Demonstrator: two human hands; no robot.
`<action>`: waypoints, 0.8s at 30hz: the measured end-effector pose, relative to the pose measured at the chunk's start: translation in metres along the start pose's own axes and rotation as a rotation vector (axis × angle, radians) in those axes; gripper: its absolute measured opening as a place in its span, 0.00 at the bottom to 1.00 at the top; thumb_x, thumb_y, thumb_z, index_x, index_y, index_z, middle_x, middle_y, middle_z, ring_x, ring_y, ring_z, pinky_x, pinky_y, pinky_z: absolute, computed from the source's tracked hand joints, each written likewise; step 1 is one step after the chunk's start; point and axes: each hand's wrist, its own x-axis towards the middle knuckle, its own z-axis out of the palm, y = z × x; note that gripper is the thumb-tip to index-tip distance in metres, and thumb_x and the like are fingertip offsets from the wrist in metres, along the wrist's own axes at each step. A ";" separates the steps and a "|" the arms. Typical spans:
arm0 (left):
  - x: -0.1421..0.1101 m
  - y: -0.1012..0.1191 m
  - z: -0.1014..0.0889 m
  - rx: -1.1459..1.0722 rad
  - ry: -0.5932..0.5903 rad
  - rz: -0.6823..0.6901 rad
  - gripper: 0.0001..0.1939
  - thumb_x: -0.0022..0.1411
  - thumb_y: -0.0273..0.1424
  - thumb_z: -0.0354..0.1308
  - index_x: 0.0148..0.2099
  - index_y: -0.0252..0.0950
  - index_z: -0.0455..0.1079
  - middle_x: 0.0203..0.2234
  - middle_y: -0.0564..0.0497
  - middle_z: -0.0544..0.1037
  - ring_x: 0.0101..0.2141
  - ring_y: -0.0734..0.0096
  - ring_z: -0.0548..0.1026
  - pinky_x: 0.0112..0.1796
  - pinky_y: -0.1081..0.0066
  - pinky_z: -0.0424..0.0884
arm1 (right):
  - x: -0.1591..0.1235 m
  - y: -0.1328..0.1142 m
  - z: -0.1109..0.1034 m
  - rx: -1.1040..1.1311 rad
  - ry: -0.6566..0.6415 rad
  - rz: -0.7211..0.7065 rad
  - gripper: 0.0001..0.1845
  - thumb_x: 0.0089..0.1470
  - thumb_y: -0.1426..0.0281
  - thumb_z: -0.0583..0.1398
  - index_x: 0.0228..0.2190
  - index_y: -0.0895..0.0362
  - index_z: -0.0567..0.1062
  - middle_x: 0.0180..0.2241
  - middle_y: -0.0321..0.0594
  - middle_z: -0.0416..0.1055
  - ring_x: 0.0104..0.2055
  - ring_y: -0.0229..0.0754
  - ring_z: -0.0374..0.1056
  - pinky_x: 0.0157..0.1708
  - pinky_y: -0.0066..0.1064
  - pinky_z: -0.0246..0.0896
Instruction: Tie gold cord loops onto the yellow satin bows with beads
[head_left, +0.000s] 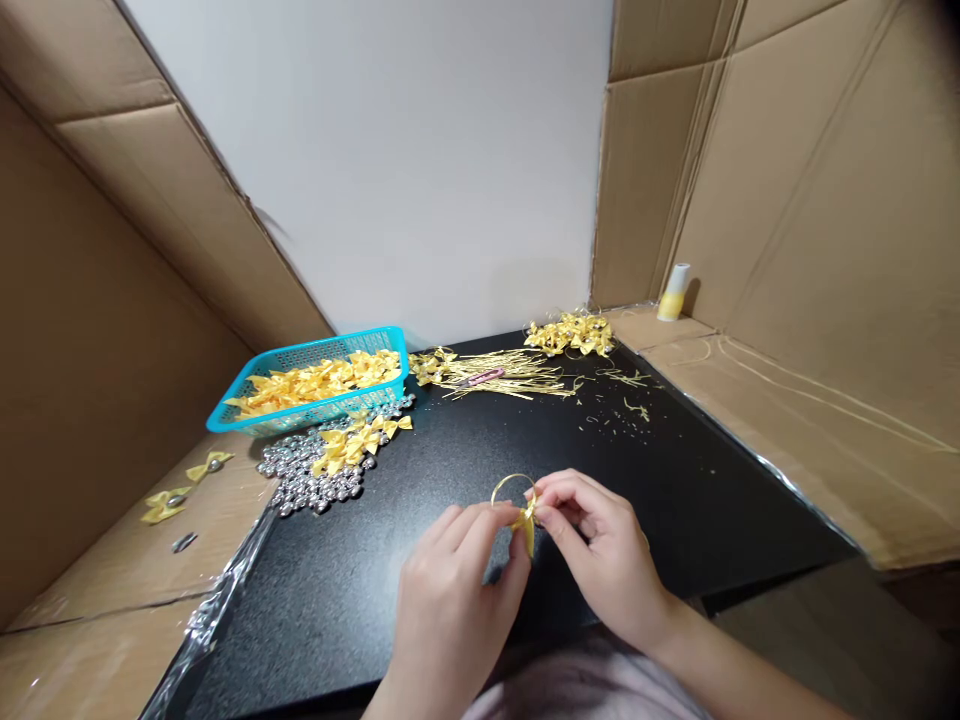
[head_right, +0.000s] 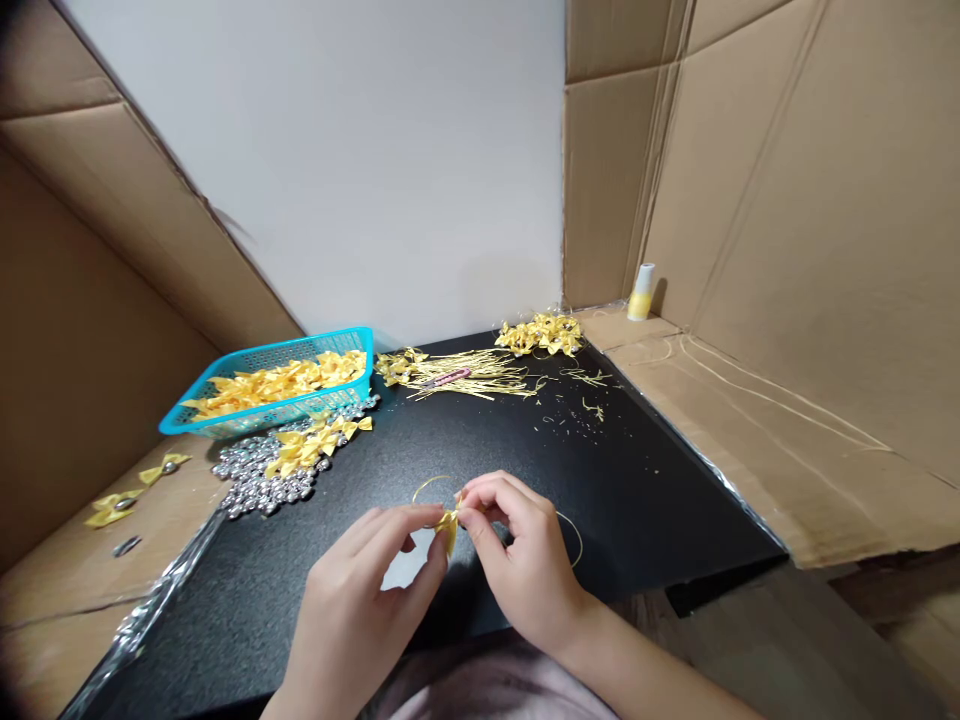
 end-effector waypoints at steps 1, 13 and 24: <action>0.000 0.000 0.000 0.010 -0.008 0.003 0.03 0.59 0.26 0.57 0.36 0.39 0.71 0.29 0.51 0.80 0.27 0.67 0.75 0.30 0.70 0.69 | 0.000 0.000 0.000 -0.001 0.000 -0.001 0.08 0.60 0.69 0.56 0.29 0.57 0.71 0.35 0.42 0.72 0.38 0.40 0.70 0.37 0.28 0.67; 0.009 -0.004 -0.006 -0.150 -0.164 -0.133 0.04 0.58 0.25 0.57 0.33 0.39 0.71 0.26 0.53 0.78 0.27 0.71 0.75 0.29 0.74 0.69 | 0.000 -0.001 -0.001 0.008 0.001 -0.015 0.07 0.60 0.72 0.56 0.29 0.56 0.71 0.35 0.41 0.72 0.39 0.39 0.70 0.36 0.26 0.67; 0.006 -0.007 -0.006 -0.260 -0.171 -0.083 0.06 0.59 0.25 0.57 0.36 0.38 0.75 0.28 0.50 0.79 0.26 0.72 0.76 0.29 0.76 0.72 | -0.001 0.000 0.000 0.065 -0.013 0.036 0.09 0.60 0.69 0.56 0.28 0.57 0.71 0.35 0.43 0.72 0.37 0.39 0.70 0.35 0.26 0.68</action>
